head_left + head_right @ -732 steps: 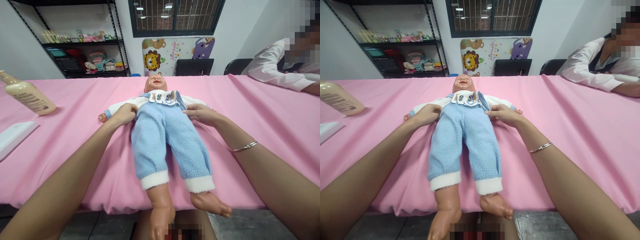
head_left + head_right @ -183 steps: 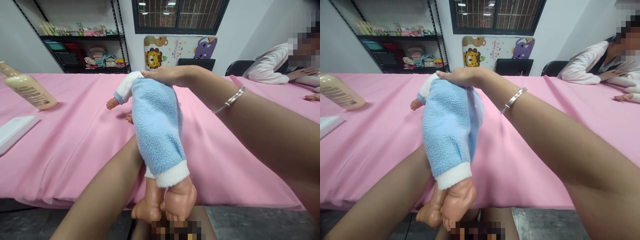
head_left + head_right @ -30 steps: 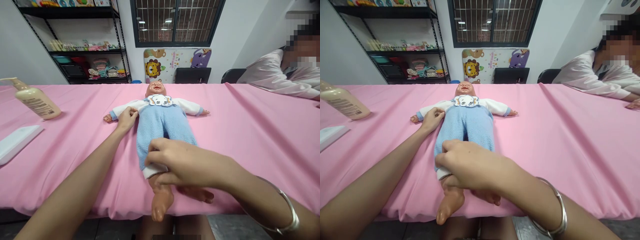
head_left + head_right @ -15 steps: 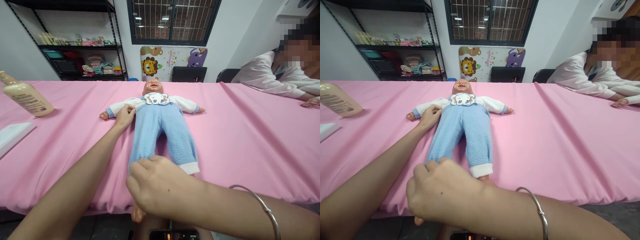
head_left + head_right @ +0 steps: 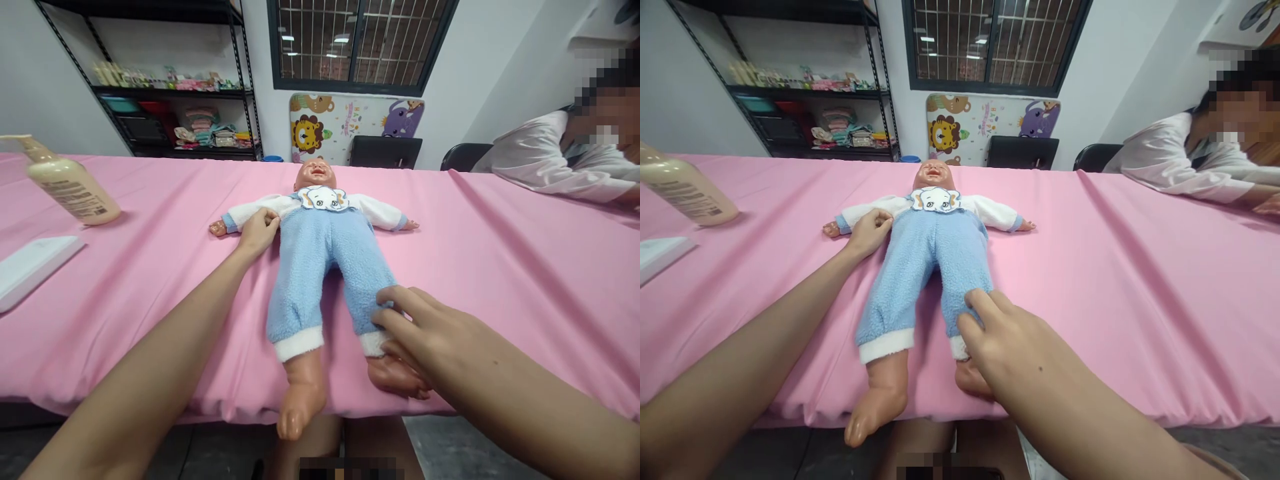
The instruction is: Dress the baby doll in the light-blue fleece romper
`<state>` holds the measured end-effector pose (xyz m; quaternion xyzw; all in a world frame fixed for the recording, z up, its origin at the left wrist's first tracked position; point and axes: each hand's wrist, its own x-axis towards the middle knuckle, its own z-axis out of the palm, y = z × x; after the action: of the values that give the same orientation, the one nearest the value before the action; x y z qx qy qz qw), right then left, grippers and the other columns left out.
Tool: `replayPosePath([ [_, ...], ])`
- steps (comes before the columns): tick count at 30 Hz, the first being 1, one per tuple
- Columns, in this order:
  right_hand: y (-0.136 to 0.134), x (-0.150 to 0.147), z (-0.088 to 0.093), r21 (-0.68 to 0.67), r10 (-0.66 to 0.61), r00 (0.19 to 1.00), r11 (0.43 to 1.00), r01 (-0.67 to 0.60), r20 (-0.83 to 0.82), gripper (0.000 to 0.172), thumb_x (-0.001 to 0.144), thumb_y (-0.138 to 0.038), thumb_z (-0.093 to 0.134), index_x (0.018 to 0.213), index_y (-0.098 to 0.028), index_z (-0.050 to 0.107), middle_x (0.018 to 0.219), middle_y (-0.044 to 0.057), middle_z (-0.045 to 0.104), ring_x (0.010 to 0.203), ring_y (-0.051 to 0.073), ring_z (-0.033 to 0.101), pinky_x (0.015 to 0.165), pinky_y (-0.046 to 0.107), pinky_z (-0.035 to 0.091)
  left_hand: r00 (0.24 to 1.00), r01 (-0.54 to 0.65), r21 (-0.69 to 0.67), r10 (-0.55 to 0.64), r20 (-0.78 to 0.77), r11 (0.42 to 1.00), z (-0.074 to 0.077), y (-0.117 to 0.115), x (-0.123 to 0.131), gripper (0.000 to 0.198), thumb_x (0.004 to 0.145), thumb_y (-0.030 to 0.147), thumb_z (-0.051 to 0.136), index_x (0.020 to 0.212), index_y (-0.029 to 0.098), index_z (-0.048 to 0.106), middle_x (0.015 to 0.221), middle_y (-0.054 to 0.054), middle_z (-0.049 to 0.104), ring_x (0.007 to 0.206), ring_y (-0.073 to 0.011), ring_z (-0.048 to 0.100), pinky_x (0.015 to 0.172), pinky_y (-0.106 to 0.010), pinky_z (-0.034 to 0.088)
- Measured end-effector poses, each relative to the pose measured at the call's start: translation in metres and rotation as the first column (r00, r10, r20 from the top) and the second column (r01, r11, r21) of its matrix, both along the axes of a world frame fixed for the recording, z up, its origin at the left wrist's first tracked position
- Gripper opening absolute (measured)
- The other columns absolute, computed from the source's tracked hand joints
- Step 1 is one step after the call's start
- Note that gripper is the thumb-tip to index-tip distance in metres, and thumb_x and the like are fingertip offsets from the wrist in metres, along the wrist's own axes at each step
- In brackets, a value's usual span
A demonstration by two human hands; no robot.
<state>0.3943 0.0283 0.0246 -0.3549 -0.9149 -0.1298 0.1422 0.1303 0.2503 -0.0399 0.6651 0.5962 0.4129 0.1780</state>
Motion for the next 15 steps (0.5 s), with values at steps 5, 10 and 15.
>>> replayPosePath([
  [5, -0.010, -0.001, 0.000, 0.015, 0.026, 1.000, 1.000, -0.026, -0.005, 0.029, 0.075, 0.008, 0.044, 0.070, -0.019, 0.053, 0.066, 0.003, 0.053, 0.060, 0.017, 0.050, 0.048, 0.028, 0.036, 1.000, 0.002, 0.004, -0.002, -0.019, 1.000, -0.001, 0.001, -0.001, 0.003, 0.083, 0.019, 0.054, 0.084, 0.018, 0.057, 0.087, -0.005, 0.068, 0.086, -0.0223, 0.063, 0.083, -0.033, 0.046],
  [10, -0.017, 0.002, -0.005, 0.026, 0.018, 1.000, 0.999, -0.019, 0.025, 0.022, 0.088, -0.002, 0.044, 0.076, -0.017, 0.055, 0.075, 0.006, 0.057, 0.065, 0.017, 0.050, 0.053, 0.027, 0.036, 1.000, 0.006, 0.017, -0.006, -0.027, 1.000, -0.003, 0.002, -0.002, 0.004, 0.082, 0.020, 0.054, 0.084, 0.018, 0.057, 0.088, -0.005, 0.068, 0.084, -0.0226, 0.063, 0.082, -0.034, 0.046],
  [15, -0.021, -0.001, -0.011, 0.069, 0.003, 0.999, 0.998, -0.005, 0.034, 0.023, 0.086, -0.001, 0.043, 0.074, -0.017, 0.053, 0.074, 0.006, 0.056, 0.069, 0.019, 0.048, 0.057, 0.029, 0.033, 1.000, 0.014, 0.018, -0.014, -0.019, 1.000, -0.004, 0.002, -0.001, 0.004, 0.081, 0.018, 0.054, 0.083, 0.019, 0.056, 0.084, -0.004, 0.067, 0.081, -0.0222, 0.063, 0.079, -0.033, 0.046],
])
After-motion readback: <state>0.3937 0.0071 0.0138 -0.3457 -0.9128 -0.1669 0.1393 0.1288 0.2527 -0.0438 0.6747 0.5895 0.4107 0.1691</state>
